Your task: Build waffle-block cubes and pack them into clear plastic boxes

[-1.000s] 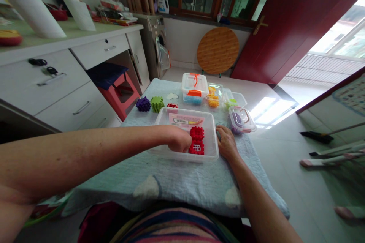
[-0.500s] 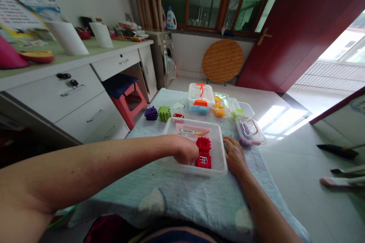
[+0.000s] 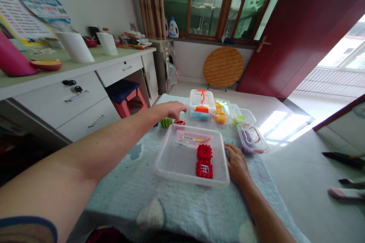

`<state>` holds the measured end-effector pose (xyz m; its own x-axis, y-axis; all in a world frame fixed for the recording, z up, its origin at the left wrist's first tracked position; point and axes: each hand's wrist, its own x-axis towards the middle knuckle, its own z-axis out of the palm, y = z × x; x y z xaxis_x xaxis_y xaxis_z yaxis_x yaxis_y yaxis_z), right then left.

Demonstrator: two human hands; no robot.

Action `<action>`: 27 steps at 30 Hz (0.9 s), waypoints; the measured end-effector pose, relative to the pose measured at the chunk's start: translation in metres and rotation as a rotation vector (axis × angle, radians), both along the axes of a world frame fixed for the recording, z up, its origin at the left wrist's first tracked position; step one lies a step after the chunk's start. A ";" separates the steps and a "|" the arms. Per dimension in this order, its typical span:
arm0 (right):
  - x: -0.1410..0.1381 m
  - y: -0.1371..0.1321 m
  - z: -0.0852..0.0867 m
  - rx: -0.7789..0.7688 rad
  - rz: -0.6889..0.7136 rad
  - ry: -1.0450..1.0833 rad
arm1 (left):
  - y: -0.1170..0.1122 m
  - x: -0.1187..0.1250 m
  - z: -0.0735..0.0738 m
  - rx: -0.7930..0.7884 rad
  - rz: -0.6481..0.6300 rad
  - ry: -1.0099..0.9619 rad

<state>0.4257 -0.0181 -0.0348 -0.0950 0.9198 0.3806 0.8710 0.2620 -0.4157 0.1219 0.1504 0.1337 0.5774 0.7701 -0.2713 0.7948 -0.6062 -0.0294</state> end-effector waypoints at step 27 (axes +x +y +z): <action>-0.001 -0.002 0.004 -0.006 -0.009 -0.017 | 0.004 0.017 -0.059 -0.194 -0.061 0.037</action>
<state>0.4245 -0.0197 -0.0312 -0.0935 0.9228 0.3738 0.8802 0.2521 -0.4022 0.1392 0.1541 0.0751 0.6081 0.6654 -0.4329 0.7571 -0.6502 0.0642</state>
